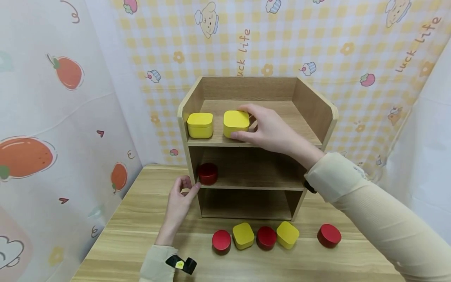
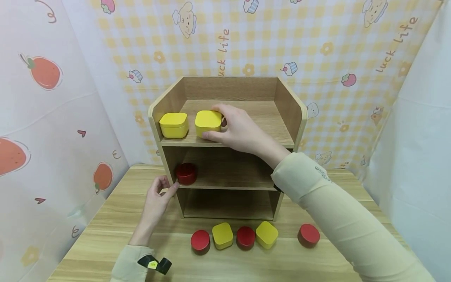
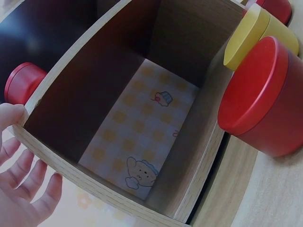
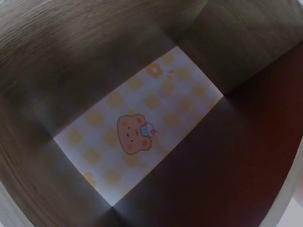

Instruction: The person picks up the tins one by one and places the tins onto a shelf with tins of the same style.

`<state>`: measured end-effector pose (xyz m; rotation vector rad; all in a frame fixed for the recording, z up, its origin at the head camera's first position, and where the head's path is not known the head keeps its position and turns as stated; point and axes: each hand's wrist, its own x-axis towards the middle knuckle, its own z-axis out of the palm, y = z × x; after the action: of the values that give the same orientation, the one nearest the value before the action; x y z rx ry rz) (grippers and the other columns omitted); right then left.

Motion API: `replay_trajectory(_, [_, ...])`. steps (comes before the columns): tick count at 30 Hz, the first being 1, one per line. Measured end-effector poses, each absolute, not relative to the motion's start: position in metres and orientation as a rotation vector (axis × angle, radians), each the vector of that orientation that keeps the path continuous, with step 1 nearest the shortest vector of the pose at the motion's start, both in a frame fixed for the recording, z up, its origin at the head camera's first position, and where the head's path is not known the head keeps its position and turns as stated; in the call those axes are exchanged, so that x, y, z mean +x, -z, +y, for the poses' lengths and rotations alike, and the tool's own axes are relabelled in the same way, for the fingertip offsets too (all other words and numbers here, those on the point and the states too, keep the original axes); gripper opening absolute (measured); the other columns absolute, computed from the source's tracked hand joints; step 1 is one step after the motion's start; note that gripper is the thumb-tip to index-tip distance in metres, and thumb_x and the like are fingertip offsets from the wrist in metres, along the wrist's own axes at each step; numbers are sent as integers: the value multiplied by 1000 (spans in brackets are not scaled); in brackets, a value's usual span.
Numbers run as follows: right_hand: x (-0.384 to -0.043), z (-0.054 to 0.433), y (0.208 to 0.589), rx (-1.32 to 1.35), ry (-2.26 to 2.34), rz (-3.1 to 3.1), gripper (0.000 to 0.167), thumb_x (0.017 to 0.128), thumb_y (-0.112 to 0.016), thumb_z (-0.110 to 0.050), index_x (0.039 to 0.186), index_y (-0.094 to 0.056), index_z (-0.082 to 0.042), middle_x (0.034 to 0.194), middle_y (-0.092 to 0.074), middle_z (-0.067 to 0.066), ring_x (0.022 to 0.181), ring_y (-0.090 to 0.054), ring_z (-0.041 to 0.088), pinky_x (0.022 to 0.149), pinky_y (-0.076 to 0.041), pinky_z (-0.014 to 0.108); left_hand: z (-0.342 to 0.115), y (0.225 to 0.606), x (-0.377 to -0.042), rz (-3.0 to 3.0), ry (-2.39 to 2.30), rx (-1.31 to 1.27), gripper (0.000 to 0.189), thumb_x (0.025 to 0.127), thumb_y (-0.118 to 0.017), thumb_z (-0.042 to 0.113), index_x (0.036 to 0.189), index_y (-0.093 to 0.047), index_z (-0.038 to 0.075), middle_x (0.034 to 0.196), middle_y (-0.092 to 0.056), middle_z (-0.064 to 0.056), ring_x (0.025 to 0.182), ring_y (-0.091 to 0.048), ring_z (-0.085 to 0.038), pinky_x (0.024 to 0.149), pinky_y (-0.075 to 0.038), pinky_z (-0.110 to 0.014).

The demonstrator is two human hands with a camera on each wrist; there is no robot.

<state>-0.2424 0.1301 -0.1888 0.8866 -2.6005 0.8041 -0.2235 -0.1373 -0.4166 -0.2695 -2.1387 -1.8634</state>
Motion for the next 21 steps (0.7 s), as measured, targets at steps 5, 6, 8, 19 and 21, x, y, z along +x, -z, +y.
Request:
replay_trajectory(5, [-245, 129, 189, 848, -760, -2629, 68, 84, -77, -42, 136, -50, -8, 114, -59, 3, 94, -58, 18, 84, -46, 34, -138, 417, -225, -2137, 1861, -275, 30, 92, -71, 22, 105, -50, 5, 102, -48, -8, 96, -49, -19, 75, -46, -23])
replay_trajectory(6, [-245, 129, 189, 842, -749, -2633, 68, 84, -76, -42, 136, -50, -8, 115, -59, 3, 94, -58, 18, 85, -46, 34, -138, 417, -225, -2139, 1867, -272, 30, 92, -71, 22, 105, -50, 5, 102, -48, -8, 96, -49, -19, 75, -46, -23])
replay_trajectory(8, [-246, 129, 189, 834, -726, -2641, 68, 84, -75, -43, 136, -50, -7, 117, -59, 3, 95, -57, 18, 86, -44, 35, -138, 417, -225, -2147, 1872, -260, 30, 92, -70, 22, 105, -49, 4, 102, -48, -8, 96, -49, -19, 75, -46, -23])
replay_trajectory(19, [-244, 126, 193, 802, -683, -2672, 70, 89, -69, -44, 140, -45, -3, 119, -57, 9, 99, -54, 22, 89, -43, 38, -138, 419, -226, -2151, 1868, -258, 30, 93, -70, 22, 105, -49, 4, 102, -47, -8, 95, -49, -20, 72, -46, -23])
replay_trajectory(21, [-244, 125, 194, 807, -675, -2669, 69, 91, -68, -43, 140, -44, -2, 118, -57, 10, 99, -53, 23, 88, -43, 39, -138, 419, -226, -2145, 1867, -262, 31, 92, -70, 23, 105, -49, 5, 102, -48, -7, 96, -49, -20, 71, -46, -23])
